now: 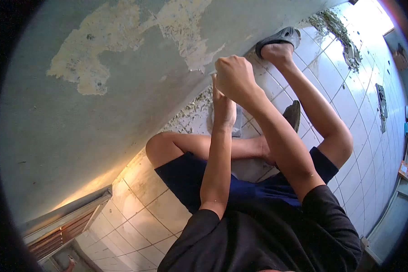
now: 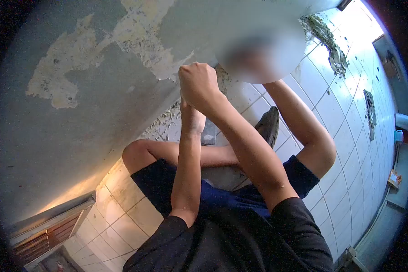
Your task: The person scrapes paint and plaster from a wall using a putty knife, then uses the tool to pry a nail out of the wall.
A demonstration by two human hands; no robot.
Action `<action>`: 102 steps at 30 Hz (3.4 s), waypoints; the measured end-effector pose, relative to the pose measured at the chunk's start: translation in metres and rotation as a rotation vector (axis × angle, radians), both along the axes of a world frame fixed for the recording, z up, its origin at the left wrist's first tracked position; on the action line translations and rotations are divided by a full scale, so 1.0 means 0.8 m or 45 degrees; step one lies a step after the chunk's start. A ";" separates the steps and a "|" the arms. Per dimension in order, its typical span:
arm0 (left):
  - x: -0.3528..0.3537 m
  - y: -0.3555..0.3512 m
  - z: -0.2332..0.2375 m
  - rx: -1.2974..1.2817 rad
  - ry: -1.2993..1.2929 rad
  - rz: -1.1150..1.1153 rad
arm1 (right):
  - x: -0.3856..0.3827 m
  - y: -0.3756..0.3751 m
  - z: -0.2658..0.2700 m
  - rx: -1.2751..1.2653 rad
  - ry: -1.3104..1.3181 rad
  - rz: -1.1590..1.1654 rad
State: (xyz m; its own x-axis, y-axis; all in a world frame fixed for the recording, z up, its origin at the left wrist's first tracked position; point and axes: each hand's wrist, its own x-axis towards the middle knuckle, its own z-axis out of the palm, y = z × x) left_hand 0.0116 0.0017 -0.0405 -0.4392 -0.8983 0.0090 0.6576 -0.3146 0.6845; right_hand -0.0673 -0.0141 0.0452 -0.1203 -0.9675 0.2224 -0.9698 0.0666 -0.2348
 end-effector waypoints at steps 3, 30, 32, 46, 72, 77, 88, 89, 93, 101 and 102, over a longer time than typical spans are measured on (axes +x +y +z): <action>-0.005 0.007 0.008 -0.094 -0.039 0.047 | -0.006 0.001 0.007 -0.030 0.012 -0.015; -0.007 0.003 0.010 -0.267 -0.142 0.001 | -0.015 0.009 0.008 -0.049 -0.182 -0.110; -0.005 -0.004 -0.002 -0.104 -0.094 0.002 | -0.011 0.003 0.003 -0.075 -0.206 -0.125; 0.002 0.007 0.007 0.049 -0.050 -0.021 | -0.004 0.011 -0.004 -0.142 -0.190 -0.125; -0.003 0.005 0.008 -0.303 -0.276 0.101 | -0.008 0.013 0.017 -0.122 -0.258 -0.080; -0.006 0.005 -0.010 -0.171 -0.193 0.052 | -0.018 -0.005 -0.018 -0.012 -0.134 -0.015; 0.000 0.005 0.020 -0.173 -0.145 -0.081 | -0.020 0.011 0.016 -0.194 -0.284 -0.090; -0.004 0.005 0.022 -0.186 -0.139 -0.084 | -0.025 0.008 0.026 -0.207 -0.278 -0.092; -0.008 0.003 0.037 -0.308 -0.232 0.060 | -0.025 0.002 0.044 -0.069 -0.224 -0.010; 0.005 0.007 0.044 -0.255 -0.229 -0.062 | -0.016 0.010 0.039 -0.149 -0.246 -0.095; 0.006 0.002 0.020 -0.105 -0.194 -0.091 | -0.014 0.000 0.019 -0.143 -0.228 -0.055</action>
